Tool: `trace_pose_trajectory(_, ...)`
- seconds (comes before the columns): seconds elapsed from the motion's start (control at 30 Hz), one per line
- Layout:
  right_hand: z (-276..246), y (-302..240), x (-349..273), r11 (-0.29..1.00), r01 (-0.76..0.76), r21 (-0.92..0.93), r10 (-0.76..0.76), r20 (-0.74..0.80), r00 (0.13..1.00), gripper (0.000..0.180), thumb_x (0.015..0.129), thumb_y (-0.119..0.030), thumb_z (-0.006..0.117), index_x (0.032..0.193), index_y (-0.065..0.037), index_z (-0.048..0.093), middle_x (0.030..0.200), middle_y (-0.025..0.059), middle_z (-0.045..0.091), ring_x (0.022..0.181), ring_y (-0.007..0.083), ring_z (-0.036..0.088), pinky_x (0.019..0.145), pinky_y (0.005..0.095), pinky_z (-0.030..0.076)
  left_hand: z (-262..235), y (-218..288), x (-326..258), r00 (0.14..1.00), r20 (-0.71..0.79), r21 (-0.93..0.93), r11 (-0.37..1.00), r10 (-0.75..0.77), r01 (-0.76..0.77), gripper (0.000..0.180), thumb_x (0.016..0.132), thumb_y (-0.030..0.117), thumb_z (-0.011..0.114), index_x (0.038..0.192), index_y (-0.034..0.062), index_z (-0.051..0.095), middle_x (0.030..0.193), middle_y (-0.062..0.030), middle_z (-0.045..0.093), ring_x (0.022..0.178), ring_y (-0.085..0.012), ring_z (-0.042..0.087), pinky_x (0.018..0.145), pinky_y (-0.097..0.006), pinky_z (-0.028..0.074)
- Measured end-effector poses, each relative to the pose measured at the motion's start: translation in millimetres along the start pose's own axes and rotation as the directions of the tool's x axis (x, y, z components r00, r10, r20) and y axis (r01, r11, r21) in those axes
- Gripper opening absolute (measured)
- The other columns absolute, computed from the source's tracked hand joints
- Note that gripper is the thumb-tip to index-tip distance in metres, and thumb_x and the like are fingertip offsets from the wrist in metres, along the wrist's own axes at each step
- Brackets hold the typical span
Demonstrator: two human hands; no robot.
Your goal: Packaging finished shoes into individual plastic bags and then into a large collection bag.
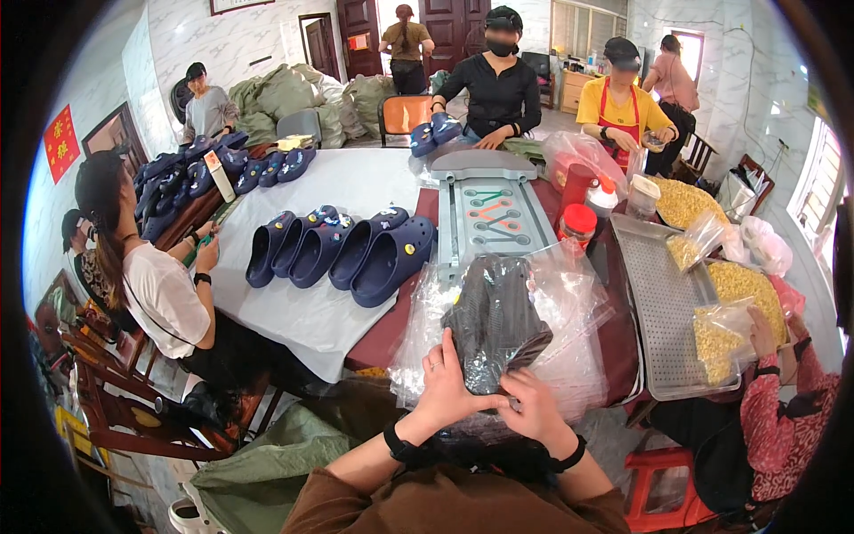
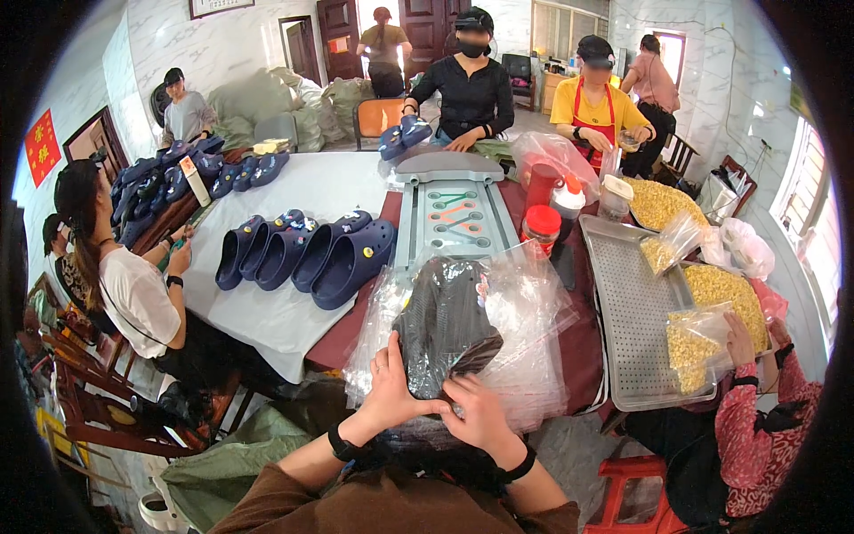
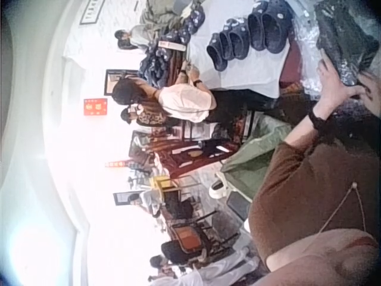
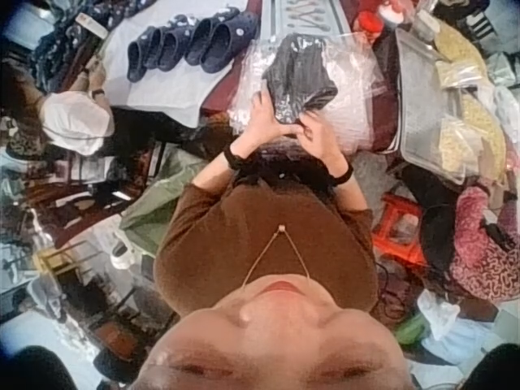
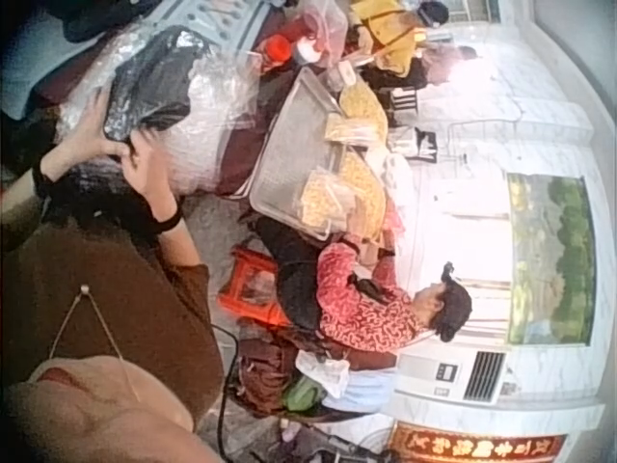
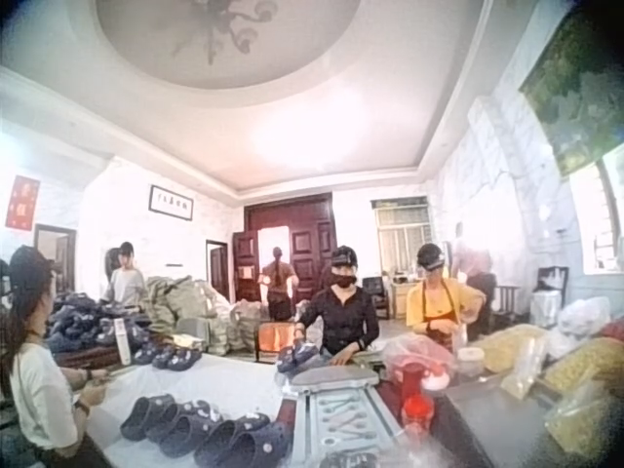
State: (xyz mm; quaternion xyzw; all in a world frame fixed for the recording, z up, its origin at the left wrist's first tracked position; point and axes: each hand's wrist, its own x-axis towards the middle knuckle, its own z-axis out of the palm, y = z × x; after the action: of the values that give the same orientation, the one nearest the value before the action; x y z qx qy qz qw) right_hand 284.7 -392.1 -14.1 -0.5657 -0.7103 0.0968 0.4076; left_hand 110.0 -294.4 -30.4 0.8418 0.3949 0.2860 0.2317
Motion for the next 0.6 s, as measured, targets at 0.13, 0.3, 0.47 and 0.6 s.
trace_pose_trajectory(0.13, 0, 6, 0, 0.979, -0.002, 0.204, -0.011, 0.065, 0.998, 0.042, 0.08, -0.01, 0.073, 0.118, 0.004, 0.064, 0.12, 0.0205, 0.06, 0.11, 0.0406, 0.059, 0.094, 0.043, 0.049, -6, 7, -1, 0.997, 0.039, -0.053, 0.996, -0.069, 0.071, 0.15, 0.06, 0.064, 0.091, 0.154, -0.0159, 0.005, 0.142, -0.0408, 0.033, 0.127, -0.0511, 0.04, 0.111, -0.055, 0.034)
trace_pose_trajectory(0.3, 9, 10, -8, 0.941, -0.015, 0.338, -0.041, 0.157, 0.987, 0.065, 0.077, -0.013, 0.078, 0.134, 0.009, 0.055, 0.135, 0.0227, 0.052, 0.123, 0.0383, 0.056, 0.105, 0.0401, 0.045, -6, 0, -5, 0.998, -0.005, -0.028, 0.998, -0.061, 0.06, 0.128, 0.069, 0.039, 0.084, 0.154, -0.015, 0.006, 0.144, -0.0411, 0.031, 0.129, -0.0563, 0.038, 0.112, -0.057, 0.035)
trace_pose_trajectory(0.47, 21, 2, -9, 0.952, -0.056, 0.302, 0.014, 0.142, 0.99, 0.066, 0.076, -0.018, 0.081, 0.131, 0.009, 0.056, 0.131, 0.022, 0.053, 0.122, 0.0376, 0.055, 0.103, 0.0404, 0.045, 5, 2, -11, 0.993, -0.115, 0.085, 0.996, -0.025, 0.035, 0.123, 0.068, 0.036, 0.083, 0.153, -0.0157, 0.011, 0.145, -0.0416, 0.03, 0.129, -0.0569, 0.038, 0.112, -0.057, 0.035)
trace_pose_trajectory(0.6, 23, 2, -8, 0.952, -0.066, 0.3, 0.023, 0.145, 0.989, 0.065, 0.076, -0.018, 0.081, 0.129, 0.009, 0.056, 0.129, 0.0218, 0.053, 0.12, 0.0377, 0.055, 0.102, 0.041, 0.046, -7, 10, -8, 0.997, -0.048, 0.109, 0.991, -0.068, 0.073, 0.121, 0.067, 0.035, 0.083, 0.154, -0.0139, 0.014, 0.144, -0.0401, 0.034, 0.127, -0.0555, 0.04, 0.111, -0.057, 0.035)
